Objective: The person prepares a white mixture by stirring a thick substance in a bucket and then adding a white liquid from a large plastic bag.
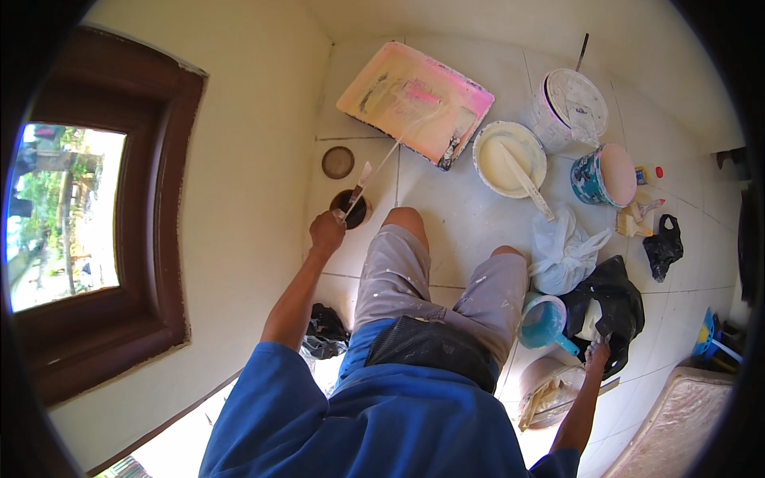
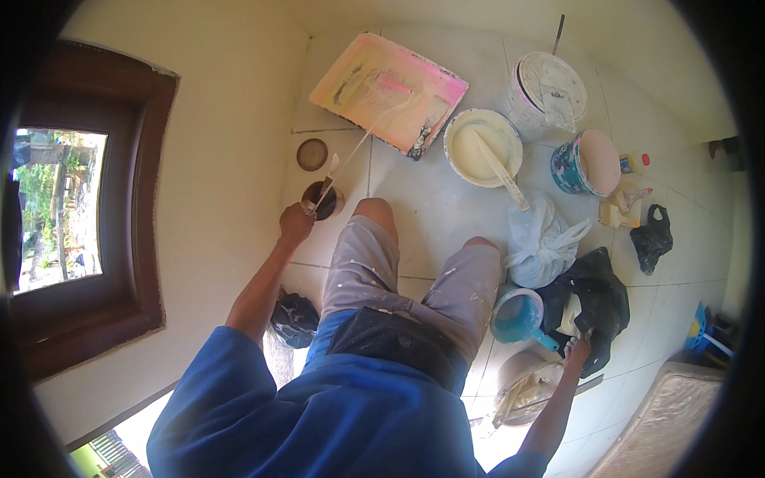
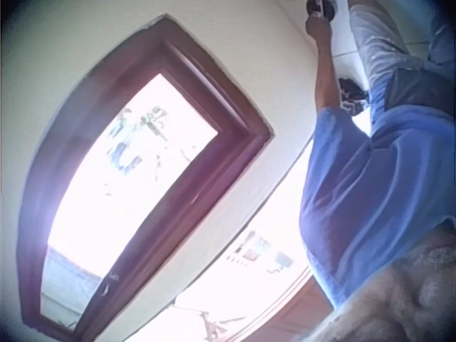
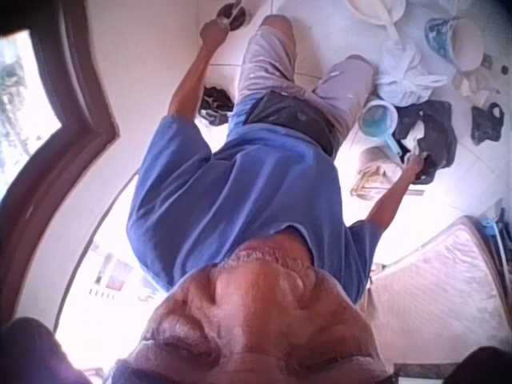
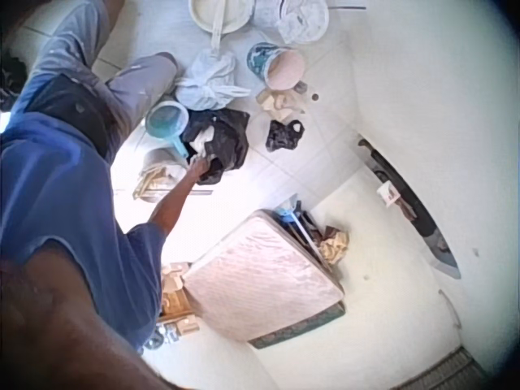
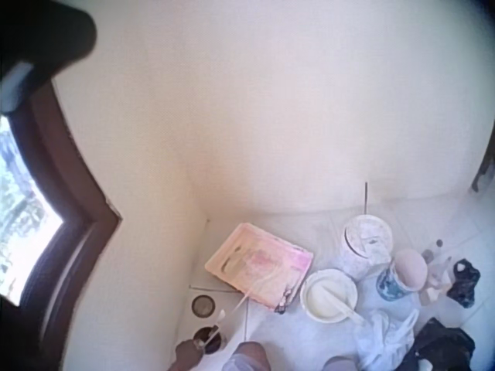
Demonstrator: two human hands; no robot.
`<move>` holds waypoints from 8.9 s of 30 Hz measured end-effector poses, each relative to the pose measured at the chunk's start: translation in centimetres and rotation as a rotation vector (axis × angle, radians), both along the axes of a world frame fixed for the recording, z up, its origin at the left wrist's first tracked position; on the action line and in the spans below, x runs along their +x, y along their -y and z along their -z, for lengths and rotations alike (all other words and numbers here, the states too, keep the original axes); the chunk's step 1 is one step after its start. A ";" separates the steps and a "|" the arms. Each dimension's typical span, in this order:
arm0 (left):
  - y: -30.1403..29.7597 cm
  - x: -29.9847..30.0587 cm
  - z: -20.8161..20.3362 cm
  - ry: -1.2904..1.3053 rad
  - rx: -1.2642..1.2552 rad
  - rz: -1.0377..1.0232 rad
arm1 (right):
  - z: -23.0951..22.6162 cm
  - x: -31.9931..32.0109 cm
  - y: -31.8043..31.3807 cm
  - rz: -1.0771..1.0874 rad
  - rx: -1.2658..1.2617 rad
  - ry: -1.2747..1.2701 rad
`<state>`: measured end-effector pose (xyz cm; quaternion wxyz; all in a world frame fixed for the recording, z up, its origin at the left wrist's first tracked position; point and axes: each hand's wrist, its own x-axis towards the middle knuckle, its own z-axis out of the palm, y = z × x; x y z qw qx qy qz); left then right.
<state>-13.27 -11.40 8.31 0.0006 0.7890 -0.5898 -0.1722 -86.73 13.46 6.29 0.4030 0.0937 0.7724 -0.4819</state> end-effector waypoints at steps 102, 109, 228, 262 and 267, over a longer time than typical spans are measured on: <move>1.4 -21.6 -2.1 -0.622 -0.130 0.889 | 1.6 21.6 -3.5 0.011 -0.264 0.158; -0.1 -20.1 -4.3 -0.551 -0.082 0.644 | -2.6 23.5 -3.4 -0.021 -0.249 0.014; -11.6 -52.3 -1.5 -0.920 -0.236 1.425 | -6.2 12.0 -2.1 -0.387 -0.155 -0.168; -8.8 -56.2 -16.9 -1.146 -0.116 1.558 | -19.4 8.6 -0.4 -0.433 0.058 -0.947; -9.6 -54.8 -22.1 -1.227 -0.254 1.509 | -26.4 9.5 -0.8 -0.431 -0.044 -0.916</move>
